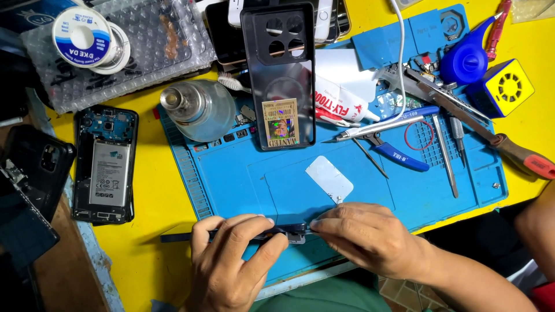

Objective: A technician uses a thin prying tool to carefully remove the back cover of a smartphone at a repair station.

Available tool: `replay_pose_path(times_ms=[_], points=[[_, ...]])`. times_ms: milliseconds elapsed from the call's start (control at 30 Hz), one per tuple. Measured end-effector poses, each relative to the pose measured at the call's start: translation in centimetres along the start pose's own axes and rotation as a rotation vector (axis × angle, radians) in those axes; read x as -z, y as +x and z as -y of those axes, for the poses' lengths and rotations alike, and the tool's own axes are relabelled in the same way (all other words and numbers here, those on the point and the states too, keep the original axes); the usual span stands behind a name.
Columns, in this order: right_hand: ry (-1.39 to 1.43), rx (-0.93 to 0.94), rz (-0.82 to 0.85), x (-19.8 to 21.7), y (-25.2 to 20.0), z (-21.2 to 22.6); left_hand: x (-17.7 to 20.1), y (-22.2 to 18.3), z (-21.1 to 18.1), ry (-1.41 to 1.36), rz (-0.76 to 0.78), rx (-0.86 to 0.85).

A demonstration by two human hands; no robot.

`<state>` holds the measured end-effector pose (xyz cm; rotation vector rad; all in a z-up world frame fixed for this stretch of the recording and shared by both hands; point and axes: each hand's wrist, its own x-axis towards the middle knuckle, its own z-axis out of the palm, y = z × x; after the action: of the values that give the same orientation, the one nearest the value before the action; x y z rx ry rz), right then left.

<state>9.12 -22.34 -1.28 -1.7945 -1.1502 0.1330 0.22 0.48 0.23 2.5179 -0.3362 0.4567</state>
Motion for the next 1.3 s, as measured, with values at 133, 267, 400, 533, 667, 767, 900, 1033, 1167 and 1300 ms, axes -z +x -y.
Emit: replay_pose_path(times_ms=[133,267,400,533,667,767,900,1033,1167,1300], points=[[0.029,-0.015,0.019,-0.4,-0.3,-0.5,-0.4,-0.5,0.1,0.008,-0.006,-0.001],[0.063,-0.028,0.017,-0.7,-0.2,-0.6,-0.2,-0.1,0.0,0.018,-0.015,-0.01],[0.067,-0.029,0.021,-0.7,-0.2,-0.6,0.1,0.2,0.1,0.021,-0.011,-0.047],[0.024,-0.015,0.022,-0.6,-0.1,-0.6,0.2,0.7,0.6,0.052,-0.021,-0.09],[0.001,-0.002,0.034,-0.5,0.1,-0.9,0.6,1.3,1.3,0.099,-0.038,-0.234],[-0.009,0.0,0.038,-0.5,0.0,-1.2,0.4,1.2,1.7,0.202,-0.041,-0.316],[-0.028,-0.032,0.037,-0.5,0.1,-1.2,0.0,0.6,2.2,0.261,-0.07,-0.38],[0.031,-0.072,0.05,-0.4,0.1,-1.0,-0.2,0.6,1.6,0.261,-0.052,-0.373],[0.137,-0.245,0.056,-0.1,0.3,-0.5,-0.4,1.1,1.1,0.332,0.056,-0.317],[0.174,-0.385,0.059,0.3,0.4,-0.5,-0.3,1.5,0.9,0.353,0.126,-0.29]])
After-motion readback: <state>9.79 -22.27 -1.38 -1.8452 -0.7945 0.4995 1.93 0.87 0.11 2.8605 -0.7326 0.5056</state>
